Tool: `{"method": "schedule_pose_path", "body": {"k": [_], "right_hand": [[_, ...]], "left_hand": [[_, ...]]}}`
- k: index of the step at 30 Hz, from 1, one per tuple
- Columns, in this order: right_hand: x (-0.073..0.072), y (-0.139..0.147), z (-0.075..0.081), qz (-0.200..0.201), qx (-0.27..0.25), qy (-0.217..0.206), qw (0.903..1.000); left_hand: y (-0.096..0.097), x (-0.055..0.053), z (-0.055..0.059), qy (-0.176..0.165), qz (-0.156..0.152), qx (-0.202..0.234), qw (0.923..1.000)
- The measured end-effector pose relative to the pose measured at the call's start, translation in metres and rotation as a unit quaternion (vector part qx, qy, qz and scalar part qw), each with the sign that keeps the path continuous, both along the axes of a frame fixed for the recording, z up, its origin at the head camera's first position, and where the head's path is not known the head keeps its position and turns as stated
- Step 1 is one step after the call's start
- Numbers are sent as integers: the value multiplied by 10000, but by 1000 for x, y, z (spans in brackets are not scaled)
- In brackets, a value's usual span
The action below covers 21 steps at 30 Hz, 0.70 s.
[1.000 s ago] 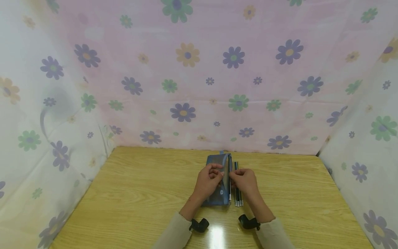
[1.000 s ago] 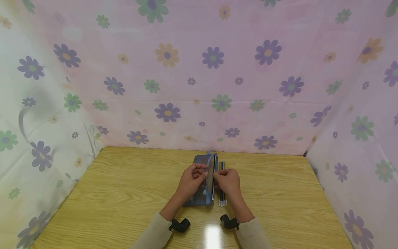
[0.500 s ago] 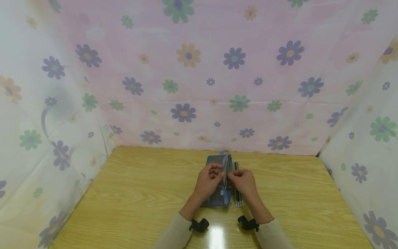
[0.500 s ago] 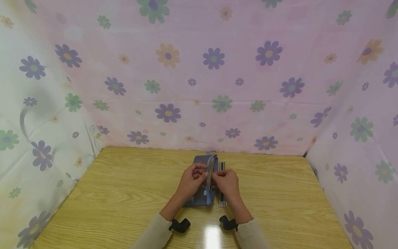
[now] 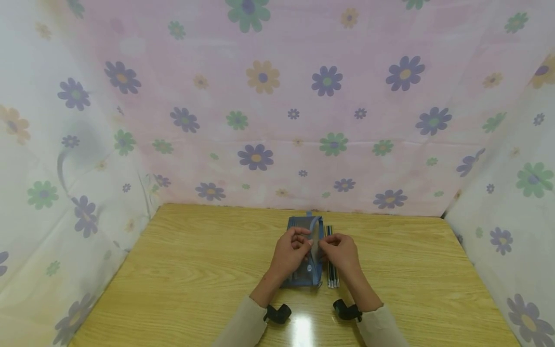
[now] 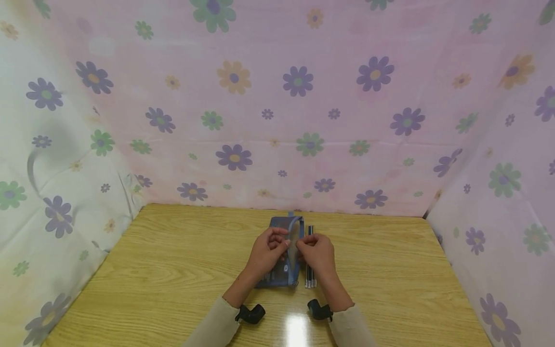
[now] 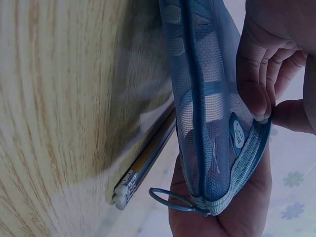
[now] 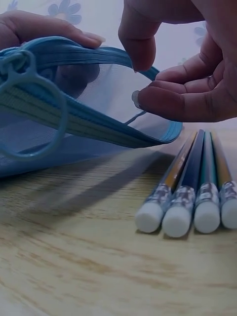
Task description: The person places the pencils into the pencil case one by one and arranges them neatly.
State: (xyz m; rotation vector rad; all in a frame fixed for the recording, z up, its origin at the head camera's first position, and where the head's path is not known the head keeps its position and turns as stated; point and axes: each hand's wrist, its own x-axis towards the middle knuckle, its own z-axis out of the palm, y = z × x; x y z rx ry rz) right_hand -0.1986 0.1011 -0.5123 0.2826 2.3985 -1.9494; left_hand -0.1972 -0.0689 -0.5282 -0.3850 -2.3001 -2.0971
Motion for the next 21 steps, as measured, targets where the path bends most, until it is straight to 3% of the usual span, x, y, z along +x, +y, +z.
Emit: {"method": "schedule_pose_path", "body": {"k": [10, 17, 21], "right_hand": [[0, 8, 1, -68, 644, 201, 9977], [-1, 16, 2, -152, 1659, 560, 9844], [-3, 21, -1, -180, 1907, 598, 9797]], "left_hand": [[1, 2, 5, -90, 76, -73, 9999], [-1, -1, 3, -102, 17, -141, 9998], [-2, -2, -1, -46, 0, -203, 9998]]}}
